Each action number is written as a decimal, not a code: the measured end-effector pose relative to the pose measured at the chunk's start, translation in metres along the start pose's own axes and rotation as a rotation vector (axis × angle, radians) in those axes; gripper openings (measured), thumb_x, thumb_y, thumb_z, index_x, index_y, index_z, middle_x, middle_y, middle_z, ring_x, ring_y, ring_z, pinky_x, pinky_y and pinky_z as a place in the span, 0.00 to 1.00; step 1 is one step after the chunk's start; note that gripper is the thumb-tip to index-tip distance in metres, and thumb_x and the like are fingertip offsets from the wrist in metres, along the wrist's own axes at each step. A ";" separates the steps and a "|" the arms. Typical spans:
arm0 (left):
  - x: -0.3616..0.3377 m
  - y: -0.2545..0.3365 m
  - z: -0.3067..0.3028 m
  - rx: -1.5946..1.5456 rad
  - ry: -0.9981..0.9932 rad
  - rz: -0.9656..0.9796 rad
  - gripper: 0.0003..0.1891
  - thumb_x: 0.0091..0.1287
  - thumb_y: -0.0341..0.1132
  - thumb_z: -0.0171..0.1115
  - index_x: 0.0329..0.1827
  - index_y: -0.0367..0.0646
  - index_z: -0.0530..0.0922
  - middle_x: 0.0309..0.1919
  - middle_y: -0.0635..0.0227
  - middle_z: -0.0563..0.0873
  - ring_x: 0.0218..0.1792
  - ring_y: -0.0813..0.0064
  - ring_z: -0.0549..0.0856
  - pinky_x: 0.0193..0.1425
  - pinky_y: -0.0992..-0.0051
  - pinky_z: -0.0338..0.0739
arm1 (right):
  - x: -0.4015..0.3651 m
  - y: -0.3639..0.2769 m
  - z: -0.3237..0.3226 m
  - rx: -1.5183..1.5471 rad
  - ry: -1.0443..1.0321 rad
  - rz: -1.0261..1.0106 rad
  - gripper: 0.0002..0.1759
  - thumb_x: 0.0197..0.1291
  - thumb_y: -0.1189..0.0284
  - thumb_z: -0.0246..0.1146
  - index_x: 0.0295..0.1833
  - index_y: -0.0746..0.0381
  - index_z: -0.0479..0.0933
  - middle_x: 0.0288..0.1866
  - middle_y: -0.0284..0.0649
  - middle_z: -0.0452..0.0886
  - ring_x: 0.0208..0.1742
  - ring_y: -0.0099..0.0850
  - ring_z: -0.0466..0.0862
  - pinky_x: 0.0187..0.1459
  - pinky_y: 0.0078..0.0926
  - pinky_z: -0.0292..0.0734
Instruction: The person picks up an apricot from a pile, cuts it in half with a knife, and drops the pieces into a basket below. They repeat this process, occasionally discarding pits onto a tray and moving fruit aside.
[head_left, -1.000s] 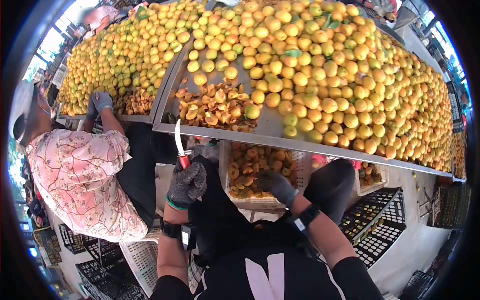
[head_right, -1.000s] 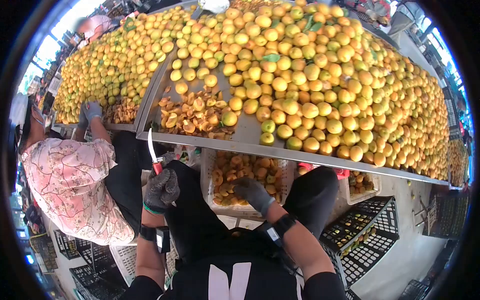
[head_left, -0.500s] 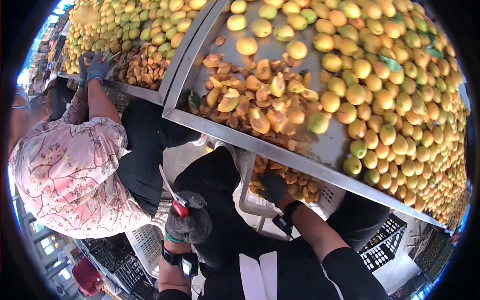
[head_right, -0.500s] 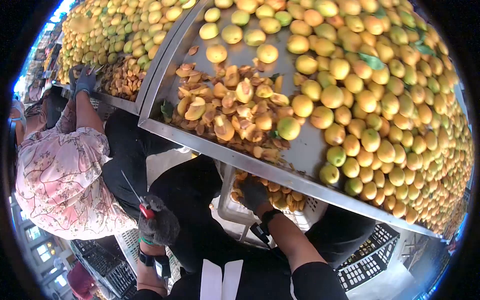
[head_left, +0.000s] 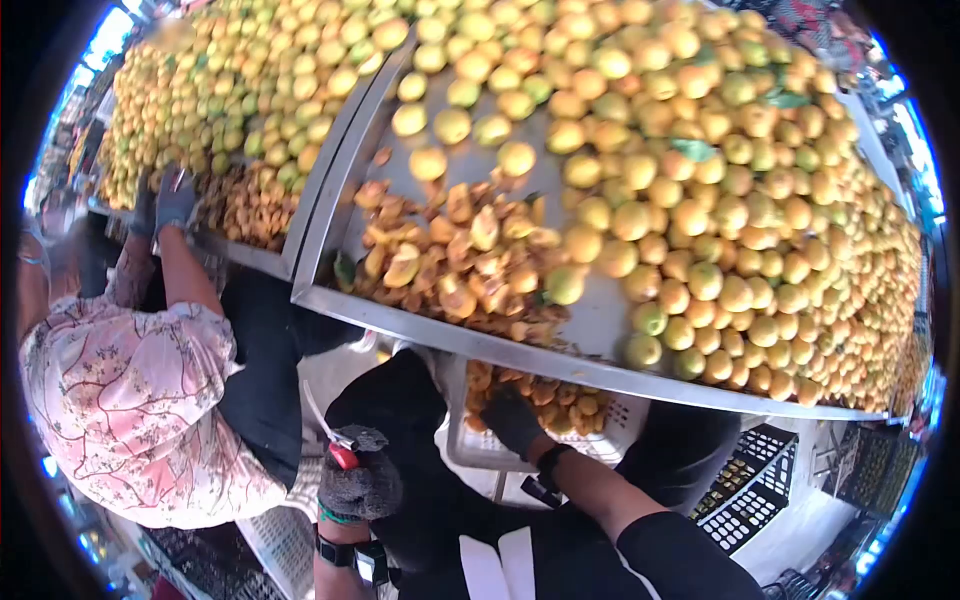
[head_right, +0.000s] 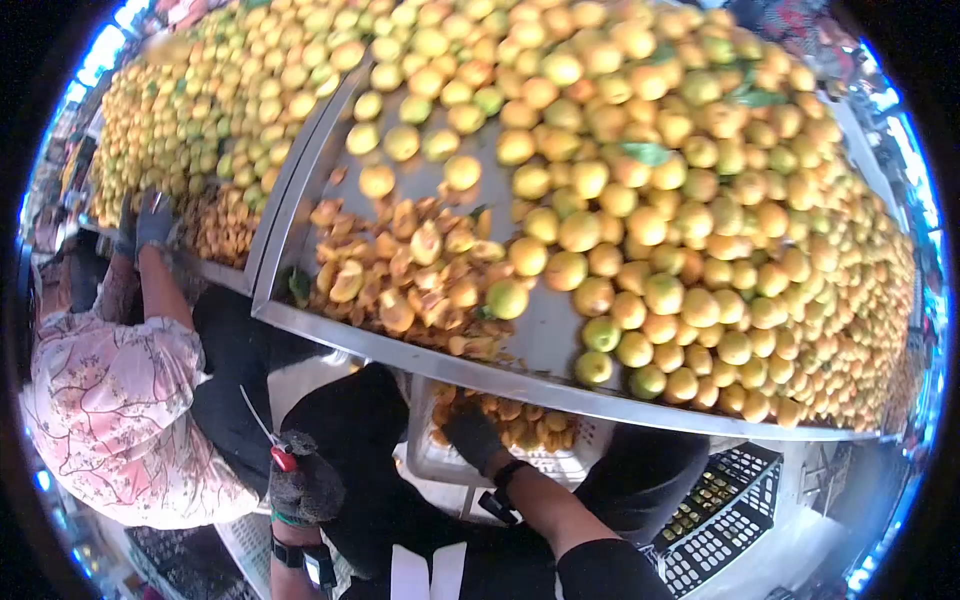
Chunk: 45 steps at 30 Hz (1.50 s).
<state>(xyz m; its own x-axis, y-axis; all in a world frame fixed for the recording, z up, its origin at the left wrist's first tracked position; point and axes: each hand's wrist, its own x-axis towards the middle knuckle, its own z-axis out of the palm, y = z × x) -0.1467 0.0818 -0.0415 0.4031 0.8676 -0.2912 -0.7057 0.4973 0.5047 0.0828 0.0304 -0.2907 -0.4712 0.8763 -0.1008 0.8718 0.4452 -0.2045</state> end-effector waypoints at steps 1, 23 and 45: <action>0.004 0.000 0.002 -0.025 -0.106 -0.032 0.25 0.56 0.25 0.68 0.58 0.34 0.73 0.21 0.62 0.80 0.14 0.70 0.77 0.15 0.74 0.67 | -0.002 0.001 -0.004 -0.015 -0.013 -0.030 0.09 0.56 0.69 0.58 0.34 0.57 0.83 0.32 0.40 0.81 0.46 0.43 0.80 0.54 0.48 0.70; 0.010 -0.012 0.022 0.106 -0.064 -0.173 0.28 0.59 0.28 0.67 0.64 0.36 0.70 0.17 0.63 0.77 0.12 0.72 0.73 0.15 0.73 0.64 | 0.008 0.005 0.021 0.159 -0.358 -0.117 0.15 0.57 0.68 0.58 0.45 0.63 0.83 0.41 0.46 0.85 0.46 0.44 0.83 0.49 0.42 0.76; 0.008 -0.009 0.030 0.204 -0.082 -0.100 0.26 0.59 0.30 0.69 0.59 0.33 0.71 0.17 0.62 0.78 0.11 0.71 0.75 0.15 0.73 0.66 | -0.003 0.047 -0.082 1.841 -0.387 0.723 0.17 0.67 0.66 0.60 0.56 0.63 0.75 0.48 0.42 0.82 0.49 0.34 0.82 0.53 0.31 0.77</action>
<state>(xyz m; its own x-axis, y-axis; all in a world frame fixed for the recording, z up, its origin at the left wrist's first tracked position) -0.1199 0.0845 -0.0243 0.5167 0.8071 -0.2857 -0.5309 0.5638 0.6327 0.1363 0.0640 -0.2205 -0.3825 0.5828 -0.7170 -0.1554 -0.8055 -0.5719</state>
